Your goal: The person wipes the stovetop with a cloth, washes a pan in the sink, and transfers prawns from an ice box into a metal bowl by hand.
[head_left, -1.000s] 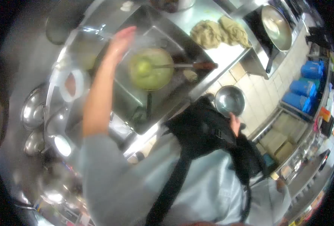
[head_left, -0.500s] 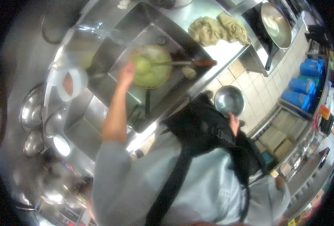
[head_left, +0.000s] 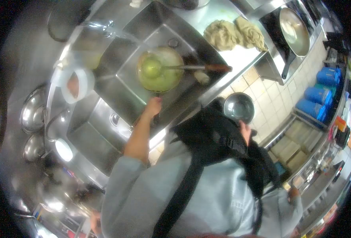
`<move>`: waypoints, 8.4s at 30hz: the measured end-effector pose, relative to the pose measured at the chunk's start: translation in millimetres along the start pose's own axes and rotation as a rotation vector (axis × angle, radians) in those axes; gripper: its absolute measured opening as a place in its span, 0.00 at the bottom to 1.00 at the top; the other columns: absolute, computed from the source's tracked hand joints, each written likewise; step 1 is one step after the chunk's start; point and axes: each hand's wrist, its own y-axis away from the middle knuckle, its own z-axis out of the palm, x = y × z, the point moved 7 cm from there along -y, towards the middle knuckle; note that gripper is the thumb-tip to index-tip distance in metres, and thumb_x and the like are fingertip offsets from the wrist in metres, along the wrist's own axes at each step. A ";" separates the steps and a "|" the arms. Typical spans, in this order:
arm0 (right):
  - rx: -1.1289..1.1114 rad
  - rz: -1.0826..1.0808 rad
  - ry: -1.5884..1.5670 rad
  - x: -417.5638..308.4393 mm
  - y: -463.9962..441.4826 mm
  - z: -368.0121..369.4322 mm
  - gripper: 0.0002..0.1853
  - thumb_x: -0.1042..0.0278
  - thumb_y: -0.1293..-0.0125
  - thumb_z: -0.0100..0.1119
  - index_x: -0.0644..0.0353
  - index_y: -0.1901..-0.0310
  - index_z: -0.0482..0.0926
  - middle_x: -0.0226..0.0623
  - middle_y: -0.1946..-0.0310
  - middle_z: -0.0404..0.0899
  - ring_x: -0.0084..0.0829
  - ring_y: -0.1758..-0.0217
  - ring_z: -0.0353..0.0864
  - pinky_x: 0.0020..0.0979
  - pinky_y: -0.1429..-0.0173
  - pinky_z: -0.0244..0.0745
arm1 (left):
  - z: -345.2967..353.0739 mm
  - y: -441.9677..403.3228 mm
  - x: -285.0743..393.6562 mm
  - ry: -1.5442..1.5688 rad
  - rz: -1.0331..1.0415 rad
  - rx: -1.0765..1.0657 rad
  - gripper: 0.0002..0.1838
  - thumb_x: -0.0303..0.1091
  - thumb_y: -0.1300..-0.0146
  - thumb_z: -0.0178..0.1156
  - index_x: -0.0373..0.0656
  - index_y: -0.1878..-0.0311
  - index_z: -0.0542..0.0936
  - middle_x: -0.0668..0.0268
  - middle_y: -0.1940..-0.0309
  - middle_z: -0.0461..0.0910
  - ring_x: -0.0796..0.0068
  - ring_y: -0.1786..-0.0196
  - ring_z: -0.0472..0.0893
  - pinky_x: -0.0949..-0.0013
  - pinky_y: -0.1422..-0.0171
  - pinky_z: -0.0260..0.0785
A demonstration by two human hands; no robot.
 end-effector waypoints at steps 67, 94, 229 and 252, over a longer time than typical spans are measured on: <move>-0.004 0.042 0.074 7.6 -4.1 -17.2 0.21 0.57 0.36 0.57 0.72 0.58 0.79 0.40 0.67 0.81 0.30 0.63 0.77 0.32 0.55 0.71 | -322.4 -131.0 197.0 1.784 0.258 0.482 0.31 0.48 0.31 0.53 0.35 0.35 0.60 0.50 0.38 0.66 0.54 0.35 0.68 0.46 0.32 0.63; 0.523 0.275 -1.034 67.1 -8.5 -179.4 0.13 0.65 0.36 0.55 0.64 0.56 0.70 0.37 0.71 0.73 0.31 0.74 0.77 0.31 0.72 0.72 | -295.4 -110.7 196.0 1.053 0.149 0.679 0.29 0.49 0.30 0.41 0.38 0.35 0.67 0.57 0.36 0.70 0.59 0.32 0.66 0.54 0.28 0.56; 0.217 0.373 -0.589 -956.4 -2327.9 -1600.9 0.14 0.64 0.35 0.53 0.71 0.62 0.74 0.42 0.77 0.78 0.27 0.82 0.76 0.30 0.75 0.76 | 898.1 -1195.5 2561.0 0.003 -0.097 0.176 0.18 0.41 0.35 0.60 0.32 0.54 0.80 0.61 0.64 0.82 0.74 0.60 0.77 0.68 0.53 0.70; 0.365 0.274 -0.670 -1205.9 -2655.6 -1733.2 0.13 0.66 0.34 0.53 0.71 0.59 0.76 0.41 0.76 0.80 0.26 0.82 0.78 0.28 0.76 0.75 | 915.4 -1465.7 3142.6 -0.233 0.480 -0.098 0.12 0.29 0.35 0.59 0.32 0.53 0.80 0.61 0.61 0.83 0.75 0.59 0.80 0.71 0.51 0.72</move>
